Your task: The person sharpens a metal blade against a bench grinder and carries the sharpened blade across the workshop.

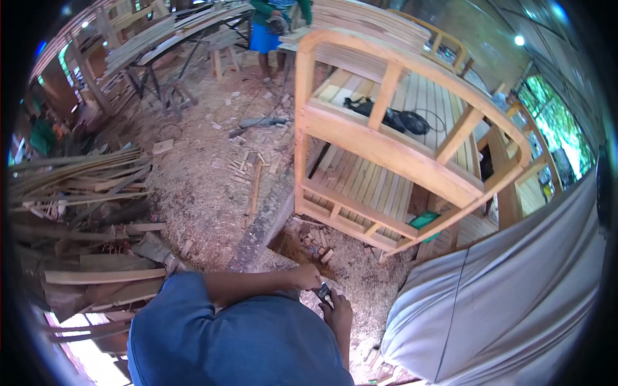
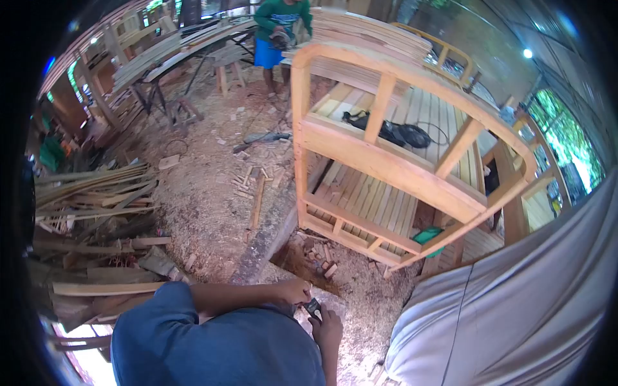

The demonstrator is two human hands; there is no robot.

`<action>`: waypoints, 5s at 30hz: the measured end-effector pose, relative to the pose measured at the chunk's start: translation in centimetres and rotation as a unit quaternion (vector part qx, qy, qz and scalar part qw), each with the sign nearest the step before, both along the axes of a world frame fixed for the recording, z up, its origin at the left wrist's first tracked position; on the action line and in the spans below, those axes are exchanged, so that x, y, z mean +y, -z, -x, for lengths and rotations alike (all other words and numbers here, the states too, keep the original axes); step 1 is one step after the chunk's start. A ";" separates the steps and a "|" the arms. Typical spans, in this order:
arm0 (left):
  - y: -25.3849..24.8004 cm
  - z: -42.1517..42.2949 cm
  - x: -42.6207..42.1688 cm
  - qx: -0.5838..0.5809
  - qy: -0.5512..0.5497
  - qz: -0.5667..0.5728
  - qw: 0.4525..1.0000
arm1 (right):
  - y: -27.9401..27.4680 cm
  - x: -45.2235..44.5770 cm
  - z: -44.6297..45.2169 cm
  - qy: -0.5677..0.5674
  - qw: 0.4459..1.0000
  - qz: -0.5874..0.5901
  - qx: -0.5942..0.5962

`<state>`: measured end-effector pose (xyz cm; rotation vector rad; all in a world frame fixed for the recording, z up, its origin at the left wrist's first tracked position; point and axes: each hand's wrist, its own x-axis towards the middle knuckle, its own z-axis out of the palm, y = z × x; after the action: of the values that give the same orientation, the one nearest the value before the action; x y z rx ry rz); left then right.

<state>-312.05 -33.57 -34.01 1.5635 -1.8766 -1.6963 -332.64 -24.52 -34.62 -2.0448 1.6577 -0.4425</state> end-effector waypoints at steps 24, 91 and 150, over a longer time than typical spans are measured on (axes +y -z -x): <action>1.1 14.8 -10.5 0.044 0.227 -0.339 0.912 | -1.1 4.8 2.5 0.458 0.888 -0.026 -0.020; 58.4 70.4 162.4 0.000 0.998 0.061 0.011 | 62.0 144.0 31.6 0.985 -0.079 0.136 0.077; 59.0 -77.2 306.6 -0.079 0.960 -0.104 -0.249 | 56.0 278.9 -110.4 0.929 -0.347 0.006 0.126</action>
<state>-234.89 272.98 -93.00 1.5336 0.6621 -0.0838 -222.29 254.41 -90.58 -2.1062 -1.3479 0.1893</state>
